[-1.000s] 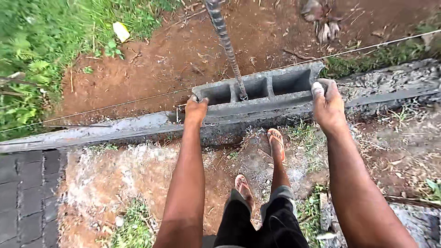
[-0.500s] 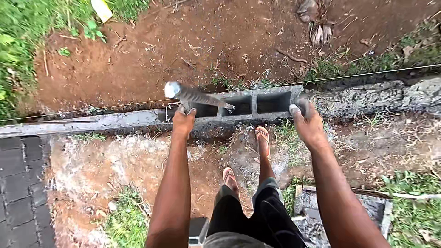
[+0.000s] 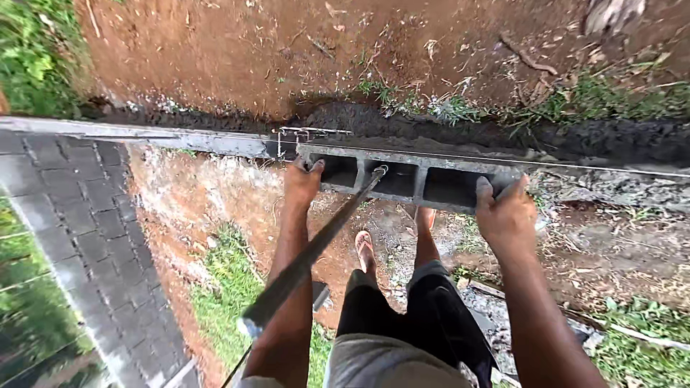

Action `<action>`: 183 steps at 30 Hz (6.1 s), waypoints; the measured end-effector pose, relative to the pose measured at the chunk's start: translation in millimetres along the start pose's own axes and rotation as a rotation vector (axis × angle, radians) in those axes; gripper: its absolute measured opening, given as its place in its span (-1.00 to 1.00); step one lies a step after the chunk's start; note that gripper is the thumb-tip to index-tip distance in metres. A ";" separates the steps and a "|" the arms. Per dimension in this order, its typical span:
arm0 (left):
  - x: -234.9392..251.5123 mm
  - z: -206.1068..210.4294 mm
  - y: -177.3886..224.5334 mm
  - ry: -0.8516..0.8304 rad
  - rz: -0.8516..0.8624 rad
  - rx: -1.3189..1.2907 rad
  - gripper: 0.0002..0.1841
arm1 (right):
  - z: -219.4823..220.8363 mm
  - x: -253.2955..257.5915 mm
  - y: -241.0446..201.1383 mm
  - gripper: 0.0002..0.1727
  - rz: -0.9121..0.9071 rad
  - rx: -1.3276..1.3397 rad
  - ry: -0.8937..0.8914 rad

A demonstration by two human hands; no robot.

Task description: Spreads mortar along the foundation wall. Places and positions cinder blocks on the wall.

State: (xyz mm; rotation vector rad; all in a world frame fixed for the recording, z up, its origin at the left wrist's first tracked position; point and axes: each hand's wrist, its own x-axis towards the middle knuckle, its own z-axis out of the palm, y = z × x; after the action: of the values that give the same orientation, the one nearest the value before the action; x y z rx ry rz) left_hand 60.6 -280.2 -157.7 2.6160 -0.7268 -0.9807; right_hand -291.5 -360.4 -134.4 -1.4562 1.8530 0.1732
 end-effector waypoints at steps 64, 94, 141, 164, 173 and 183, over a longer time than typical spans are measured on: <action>-1.0 2.5 3.0 0.036 -0.028 0.112 -0.58 | 46.2 24.0 -137.4 -0.59 -1.027 1.035 -0.070; -0.1 7.6 -2.1 0.053 -0.054 0.084 -0.68 | 28.1 1.9 -107.7 -0.57 -1.076 0.870 -0.271; -0.7 9.8 8.8 0.060 -0.101 0.097 -0.68 | 6.2 -8.9 -154.4 -0.61 -1.403 0.967 -0.421; -10.6 9.7 10.6 0.043 0.011 0.065 -0.65 | 18.2 30.9 -75.8 -0.83 -1.204 0.770 -0.200; -3.4 13.5 -3.1 0.094 0.060 0.071 -0.56 | 21.4 19.5 -87.6 -0.77 -1.229 0.935 0.101; 11.6 7.7 -15.9 -0.003 0.069 0.031 -0.46 | -21.0 5.6 14.9 -0.58 -0.883 1.432 0.436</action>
State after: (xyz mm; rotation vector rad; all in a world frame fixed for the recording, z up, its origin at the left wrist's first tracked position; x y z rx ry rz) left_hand 68.7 -273.5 -176.0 2.5970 -0.8335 -0.9618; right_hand -314.8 -370.8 -128.2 -1.0284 0.8804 -1.6251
